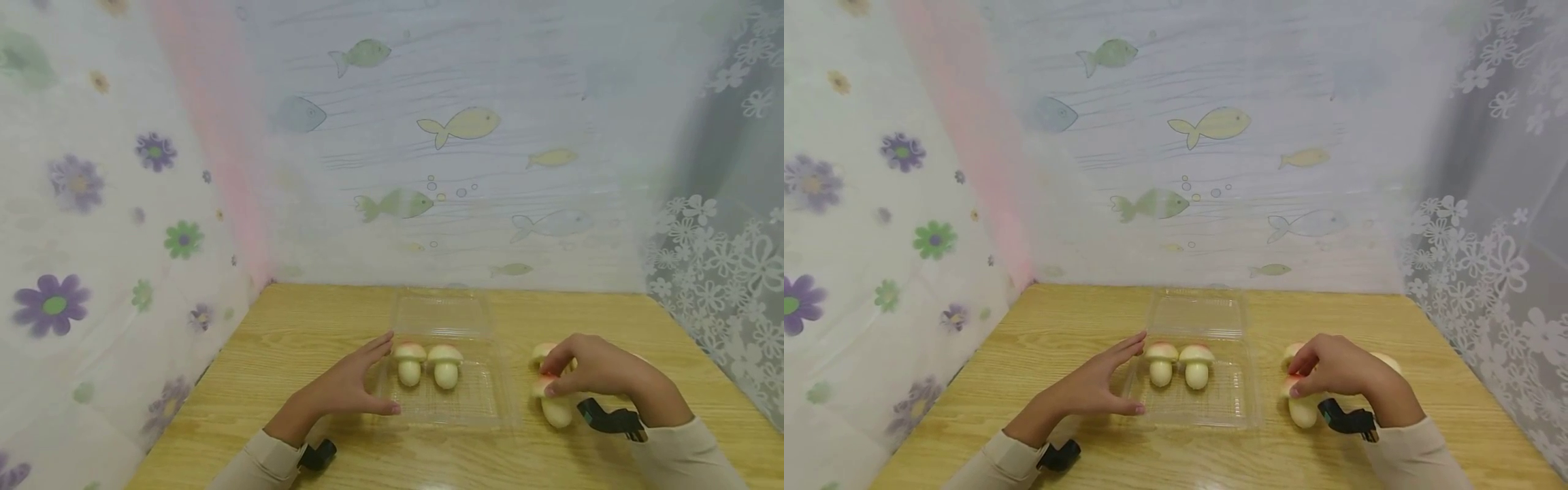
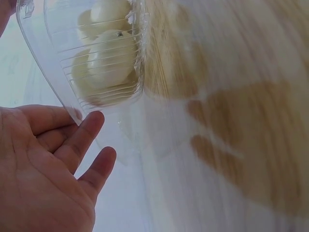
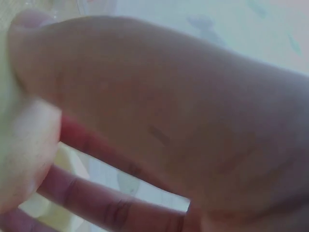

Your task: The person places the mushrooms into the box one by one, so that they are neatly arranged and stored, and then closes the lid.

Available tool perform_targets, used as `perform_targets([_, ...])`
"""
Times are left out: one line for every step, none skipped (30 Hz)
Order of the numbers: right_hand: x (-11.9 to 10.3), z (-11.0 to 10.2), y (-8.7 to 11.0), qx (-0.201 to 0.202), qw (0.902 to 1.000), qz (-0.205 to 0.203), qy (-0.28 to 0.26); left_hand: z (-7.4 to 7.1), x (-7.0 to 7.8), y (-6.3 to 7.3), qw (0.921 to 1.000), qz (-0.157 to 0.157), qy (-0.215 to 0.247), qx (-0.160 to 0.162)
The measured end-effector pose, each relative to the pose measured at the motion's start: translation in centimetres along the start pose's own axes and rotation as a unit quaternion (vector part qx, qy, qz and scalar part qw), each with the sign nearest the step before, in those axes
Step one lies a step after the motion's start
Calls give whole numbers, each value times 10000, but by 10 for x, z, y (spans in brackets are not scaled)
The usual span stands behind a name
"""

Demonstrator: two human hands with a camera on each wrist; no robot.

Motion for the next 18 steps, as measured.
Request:
perform_targets([0,0,0,30,10000,-34,14,-1,1,0,10000,-7,-17,-5])
perform_targets([-1,-1,0,42,10000,-68,15,-1,1,0,10000,-5,-37,-5])
perform_targets([-1,-1,0,48,9999,-106,18,-2,1,0,10000,-5,-40,-13])
perform_targets([-1,-1,0,37,9999,-126,-28,-2,1,0,10000,-5,-59,-12])
perform_targets([0,-2,0,23,9999,-135,-94,-2,1,0,10000,-9,-67,-10])
perform_targets([0,-2,0,-2,9998,-155,-161,-2,1,0,10000,-12,-63,-9])
perform_targets([1,-2,0,-30,9996,-195,-221,-1,1,0,10000,-24,-44,-13])
perform_targets([1,-1,-1,-70,9993,-242,-284,-1,1,0,10000,-27,-36,-10])
perform_targets([2,-1,-1,-137,9987,-263,-420,-1,0,0,10000,-28,-28,-5])
perform_targets([2,-1,-1,-214,9977,-264,-588,0,0,0,10000,-28,-18,-2])
perform_targets([1,0,-1,-286,9966,-287,-722,0,0,0,10000,-24,-3,-2])
perform_targets([1,0,-1,-360,9950,-284,-882,0,0,0,10000,-30,2,-7])
perform_targets([1,1,-2,-431,9935,-303,-1010,0,0,0,10000,-33,5,-10])
perform_targets([0,1,-2,-484,9921,-300,-1117,0,0,0,10000,-35,-1,-11])
perform_targets([0,1,-1,-535,9906,-282,-1230,0,0,0,10000,-41,-3,-14])
perform_targets([0,2,-2,-563,9899,-312,-1266,0,1,0,10000,-46,-2,-21])
perform_targets([0,1,-1,-584,9896,-362,-1267,0,1,0,10000,-47,-9,-25])
perform_targets([0,2,-1,-607,9891,-397,-1281,0,1,0,10000,-50,-8,-26])
Point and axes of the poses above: each hand's wrist, its own y-axis away from the middle knuckle, its own z-axis out of the palm, x = y × z, the point moved 3 cm from there along -y, towards the middle knuckle, and after that the axes turned 7 degrees about -y, right-handed, at the moved point
